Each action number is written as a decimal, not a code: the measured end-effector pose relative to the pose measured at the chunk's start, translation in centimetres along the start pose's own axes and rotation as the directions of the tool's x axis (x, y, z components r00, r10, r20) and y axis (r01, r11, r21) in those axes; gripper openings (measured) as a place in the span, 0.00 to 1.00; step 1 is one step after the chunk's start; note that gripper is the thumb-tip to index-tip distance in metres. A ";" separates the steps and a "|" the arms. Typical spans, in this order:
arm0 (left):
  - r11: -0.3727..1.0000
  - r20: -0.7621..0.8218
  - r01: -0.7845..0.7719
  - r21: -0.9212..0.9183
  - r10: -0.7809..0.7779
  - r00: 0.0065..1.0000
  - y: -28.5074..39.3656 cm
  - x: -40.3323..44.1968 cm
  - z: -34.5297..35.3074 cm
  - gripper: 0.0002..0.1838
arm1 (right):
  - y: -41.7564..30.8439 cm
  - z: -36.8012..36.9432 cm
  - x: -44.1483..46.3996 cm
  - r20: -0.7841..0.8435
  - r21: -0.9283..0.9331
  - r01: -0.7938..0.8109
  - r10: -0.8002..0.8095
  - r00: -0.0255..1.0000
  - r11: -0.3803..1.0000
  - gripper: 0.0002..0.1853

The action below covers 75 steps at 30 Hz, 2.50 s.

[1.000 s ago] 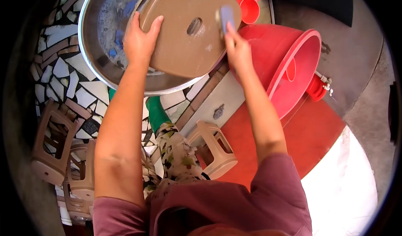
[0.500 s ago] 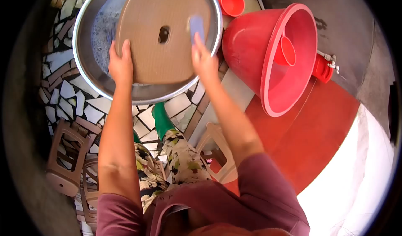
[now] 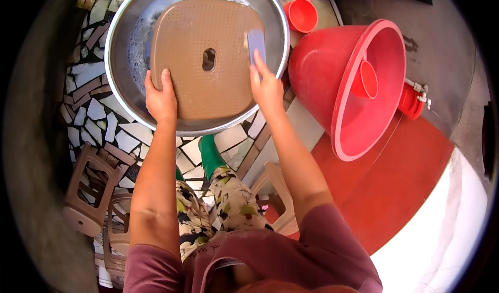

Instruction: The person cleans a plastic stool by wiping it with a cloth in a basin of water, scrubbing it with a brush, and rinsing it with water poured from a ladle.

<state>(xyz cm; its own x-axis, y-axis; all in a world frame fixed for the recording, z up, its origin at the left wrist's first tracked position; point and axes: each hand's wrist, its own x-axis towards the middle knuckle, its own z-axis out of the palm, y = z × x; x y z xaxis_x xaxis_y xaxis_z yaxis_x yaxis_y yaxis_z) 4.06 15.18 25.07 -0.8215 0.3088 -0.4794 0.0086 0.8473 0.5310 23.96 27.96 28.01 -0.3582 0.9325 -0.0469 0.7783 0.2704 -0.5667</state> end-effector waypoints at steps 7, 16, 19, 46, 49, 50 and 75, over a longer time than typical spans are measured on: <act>0.996 -0.042 -0.073 -0.050 0.071 0.997 -0.7 0.4 0.3 0.37 | -9.1 5.1 2.9 0.279 -0.012 -0.075 0.075 0.957 0.997 0.22; 0.992 -0.064 -0.125 -0.035 0.123 0.990 -0.6 0.2 0.4 0.35 | -11.5 5.9 5.2 0.335 0.027 -0.208 0.187 0.923 0.978 0.23; 0.993 -0.031 -0.117 -0.033 0.116 0.993 -0.5 -0.1 0.2 0.36 | -10.4 6.8 3.4 0.293 -0.021 0.020 -0.013 0.956 1.000 0.23; 0.985 -0.052 -0.158 -0.075 0.155 0.987 -0.9 -0.4 0.8 0.34 | -2.5 2.6 -0.9 0.080 0.046 -0.256 0.252 0.964 0.966 0.24; 0.983 -0.068 -0.171 -0.061 0.167 0.984 -1.0 0.1 1.1 0.34 | -7.1 4.4 -3.4 0.178 -0.058 -0.031 0.041 0.983 0.998 0.25; 0.983 -0.070 -0.173 -0.063 0.169 0.983 -0.9 0.3 1.0 0.34 | -8.1 5.4 -4.1 0.203 -0.048 0.046 -0.036 0.979 0.998 0.25; 0.972 -0.012 -0.112 -0.207 0.112 0.994 -1.1 1.1 0.5 0.39 | 0.3 -1.1 -13.8 0.150 -0.017 -0.269 0.268 0.952 0.963 0.28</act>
<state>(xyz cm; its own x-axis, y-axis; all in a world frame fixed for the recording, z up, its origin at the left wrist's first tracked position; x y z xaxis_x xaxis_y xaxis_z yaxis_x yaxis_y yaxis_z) 3.43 14.80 23.53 -0.8220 0.3968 -0.4085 -0.0173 0.6995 0.7145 29.73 15.41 29.36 -0.2096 0.9238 -0.3203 0.8546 0.0139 -0.5191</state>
